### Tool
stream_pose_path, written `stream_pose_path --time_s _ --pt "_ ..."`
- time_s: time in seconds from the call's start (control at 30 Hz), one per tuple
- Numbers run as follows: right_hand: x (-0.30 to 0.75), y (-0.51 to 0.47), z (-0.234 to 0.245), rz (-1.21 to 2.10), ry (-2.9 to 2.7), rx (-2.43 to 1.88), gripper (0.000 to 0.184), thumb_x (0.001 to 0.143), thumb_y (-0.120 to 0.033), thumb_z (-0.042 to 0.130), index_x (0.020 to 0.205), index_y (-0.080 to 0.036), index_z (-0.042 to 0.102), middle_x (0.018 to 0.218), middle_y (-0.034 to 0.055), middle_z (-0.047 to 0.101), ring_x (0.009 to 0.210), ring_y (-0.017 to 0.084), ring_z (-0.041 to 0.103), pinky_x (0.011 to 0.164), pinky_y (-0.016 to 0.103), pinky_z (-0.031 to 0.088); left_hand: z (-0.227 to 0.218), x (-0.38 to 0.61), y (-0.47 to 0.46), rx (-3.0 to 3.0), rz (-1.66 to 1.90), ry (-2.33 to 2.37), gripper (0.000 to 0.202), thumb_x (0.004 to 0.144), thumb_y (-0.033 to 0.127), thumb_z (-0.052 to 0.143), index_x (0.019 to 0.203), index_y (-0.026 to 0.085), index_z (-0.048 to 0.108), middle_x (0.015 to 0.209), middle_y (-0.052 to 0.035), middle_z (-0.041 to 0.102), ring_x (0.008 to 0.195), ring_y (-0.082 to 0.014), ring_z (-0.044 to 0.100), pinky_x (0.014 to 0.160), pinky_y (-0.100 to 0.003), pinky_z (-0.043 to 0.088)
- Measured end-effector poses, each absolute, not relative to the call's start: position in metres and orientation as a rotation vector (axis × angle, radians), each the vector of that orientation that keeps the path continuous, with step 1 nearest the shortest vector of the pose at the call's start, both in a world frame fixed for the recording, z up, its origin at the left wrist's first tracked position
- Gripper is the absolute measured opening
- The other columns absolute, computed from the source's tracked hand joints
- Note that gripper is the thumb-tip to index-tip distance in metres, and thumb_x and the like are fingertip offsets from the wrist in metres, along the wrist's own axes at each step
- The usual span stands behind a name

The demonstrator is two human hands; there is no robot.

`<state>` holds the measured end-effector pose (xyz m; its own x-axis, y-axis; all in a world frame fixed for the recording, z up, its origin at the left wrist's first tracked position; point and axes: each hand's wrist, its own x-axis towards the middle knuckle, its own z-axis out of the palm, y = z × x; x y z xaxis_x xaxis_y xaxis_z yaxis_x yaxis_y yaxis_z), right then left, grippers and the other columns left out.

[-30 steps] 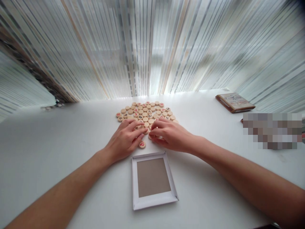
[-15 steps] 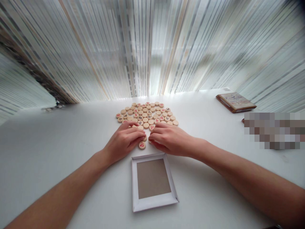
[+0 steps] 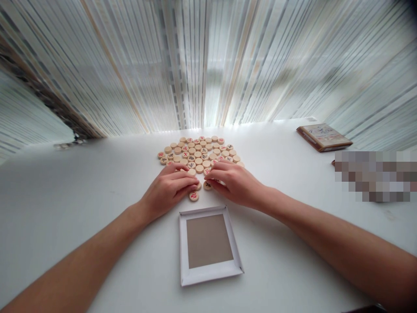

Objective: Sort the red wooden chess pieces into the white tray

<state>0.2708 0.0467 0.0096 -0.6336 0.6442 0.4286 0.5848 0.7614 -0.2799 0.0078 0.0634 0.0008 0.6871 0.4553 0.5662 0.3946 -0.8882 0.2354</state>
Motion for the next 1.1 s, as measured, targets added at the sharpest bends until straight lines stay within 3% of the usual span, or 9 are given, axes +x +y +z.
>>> stream_pose_path --time_s 0.27,0.4,0.6,0.83,1.1 --pt "0.268 0.044 0.012 0.200 -2.481 -0.869 0.018 0.105 -0.017 0.062 0.111 -0.014 0.079 0.102 0.0130 0.076 0.096 0.027 0.066 0.084 0.037 0.052 0.001 0.008 0.067 2.743 0.980 0.733 0.011 0.100 0.029 0.077 0.107 0.022 0.083 0.104 -0.0046 0.086 0.111 -0.0266 0.067 0.102 -0.041 0.056" --pt "0.265 0.043 0.013 0.240 -2.530 -0.797 0.023 0.108 -0.019 0.058 0.108 -0.014 0.081 0.102 0.0128 0.079 0.096 0.027 0.066 0.091 0.040 0.053 0.001 0.010 0.067 2.728 0.954 0.782 0.020 0.093 0.034 0.085 0.107 0.020 0.082 0.102 -0.0059 0.085 0.109 -0.0283 0.068 0.100 -0.043 0.056" --pt "0.263 0.041 0.015 0.255 -2.551 -0.746 0.028 0.109 -0.017 0.054 0.108 -0.013 0.082 0.098 0.0125 0.081 0.091 0.026 0.066 0.089 0.042 0.054 0.001 0.013 0.063 2.851 0.957 0.807 0.011 0.101 0.029 0.076 0.105 0.019 0.080 0.100 -0.0060 0.084 0.104 -0.0278 0.070 0.098 -0.043 0.056" --pt "0.267 0.044 0.011 0.228 -2.387 -0.746 0.022 0.103 -0.015 0.061 0.112 -0.014 0.081 0.104 0.0128 0.083 0.095 0.027 0.070 0.092 0.043 0.058 -0.002 0.011 0.063 2.827 0.988 0.849 0.014 0.106 0.022 0.065 0.106 0.016 0.078 0.095 -0.0085 0.082 0.099 -0.0259 0.070 0.093 -0.041 0.057" --pt "0.282 0.050 0.029 0.199 -2.359 -0.869 0.024 0.103 -0.019 0.060 0.107 -0.014 0.083 0.098 0.0136 0.083 0.089 0.027 0.075 0.081 0.040 0.059 0.000 0.011 0.062 2.769 1.012 0.901 0.014 0.105 0.023 0.066 0.100 0.018 0.078 0.091 -0.0075 0.080 0.095 -0.0252 0.068 0.090 -0.040 0.057"
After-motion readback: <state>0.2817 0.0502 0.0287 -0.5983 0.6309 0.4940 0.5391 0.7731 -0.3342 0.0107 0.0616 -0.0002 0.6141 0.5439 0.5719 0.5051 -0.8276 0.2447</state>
